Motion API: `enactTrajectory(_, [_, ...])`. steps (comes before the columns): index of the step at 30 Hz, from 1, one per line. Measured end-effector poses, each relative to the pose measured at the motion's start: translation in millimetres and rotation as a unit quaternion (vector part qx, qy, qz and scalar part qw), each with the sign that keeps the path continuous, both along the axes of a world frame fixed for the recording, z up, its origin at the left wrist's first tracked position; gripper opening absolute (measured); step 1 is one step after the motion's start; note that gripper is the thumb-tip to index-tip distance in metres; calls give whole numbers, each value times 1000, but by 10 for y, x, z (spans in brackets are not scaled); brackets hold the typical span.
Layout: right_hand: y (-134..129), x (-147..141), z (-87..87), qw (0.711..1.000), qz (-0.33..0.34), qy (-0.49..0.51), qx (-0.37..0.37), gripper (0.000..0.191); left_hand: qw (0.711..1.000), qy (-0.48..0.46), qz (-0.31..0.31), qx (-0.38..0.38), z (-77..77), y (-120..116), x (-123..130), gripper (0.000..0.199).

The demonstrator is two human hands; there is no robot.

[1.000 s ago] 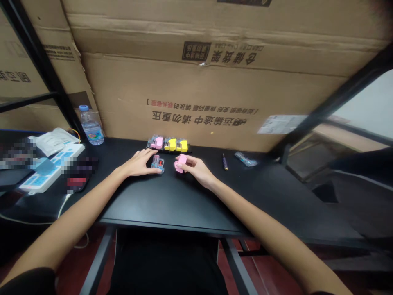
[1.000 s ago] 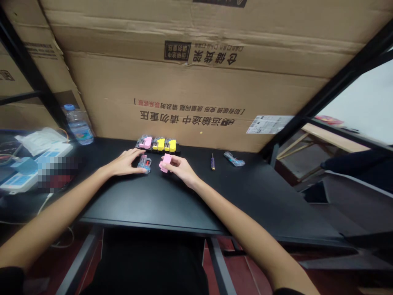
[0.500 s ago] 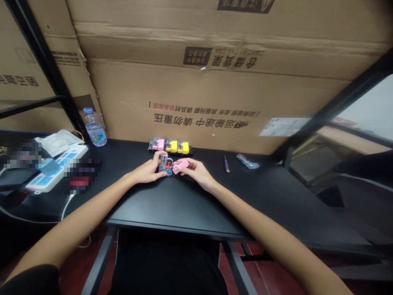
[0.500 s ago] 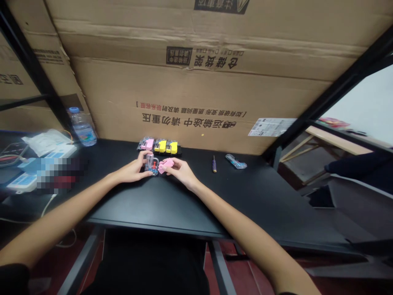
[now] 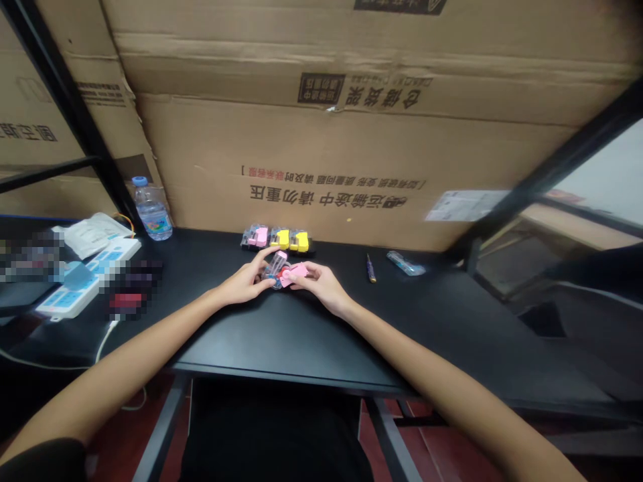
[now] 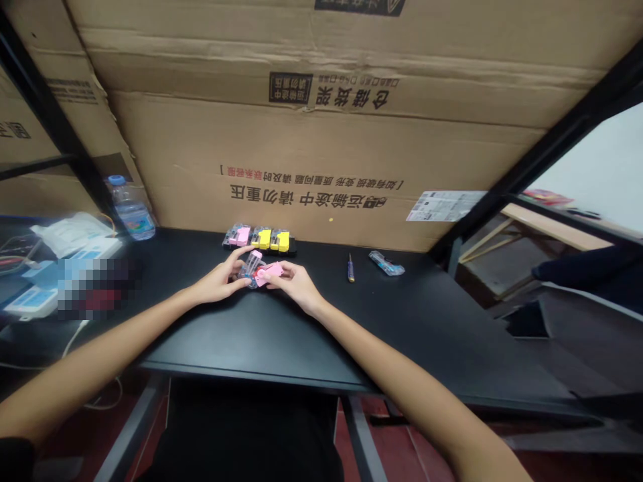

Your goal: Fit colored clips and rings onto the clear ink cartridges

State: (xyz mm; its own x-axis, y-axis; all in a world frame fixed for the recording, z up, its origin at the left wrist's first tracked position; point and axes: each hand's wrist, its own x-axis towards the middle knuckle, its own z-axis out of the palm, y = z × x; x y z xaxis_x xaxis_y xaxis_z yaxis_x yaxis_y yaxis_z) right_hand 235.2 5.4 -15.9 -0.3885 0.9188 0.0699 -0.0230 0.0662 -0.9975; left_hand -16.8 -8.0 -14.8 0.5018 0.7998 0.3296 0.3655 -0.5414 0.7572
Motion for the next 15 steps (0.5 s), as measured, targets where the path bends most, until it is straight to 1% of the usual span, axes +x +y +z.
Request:
enactTrajectory(2, [4, -3, -16, 1000, -4, -2, -1, 48, 1000, -18, 3, -16, -29, 9, 16, 76])
enactTrajectory(4, [5, -9, -30, 1000, -10, -5, -1, 49, 999, -40, -6, -34, -45, 15, 30, 71])
enactTrajectory(8, [-7, -29, -47, 1000, -19, -8, 9, 48, 994, -79, -19, -72, -51, 19, 45, 65])
enactTrajectory(11, [-24, -43, -51, 999, -27, -7, 16, 46, 992, -93, -7, -84, -52, 17, 56, 66])
enactTrajectory(15, [-36, -46, -51, 999, -34, -5, 22, 46, 992, -99, 24, -77, -59, 5, 90, 65])
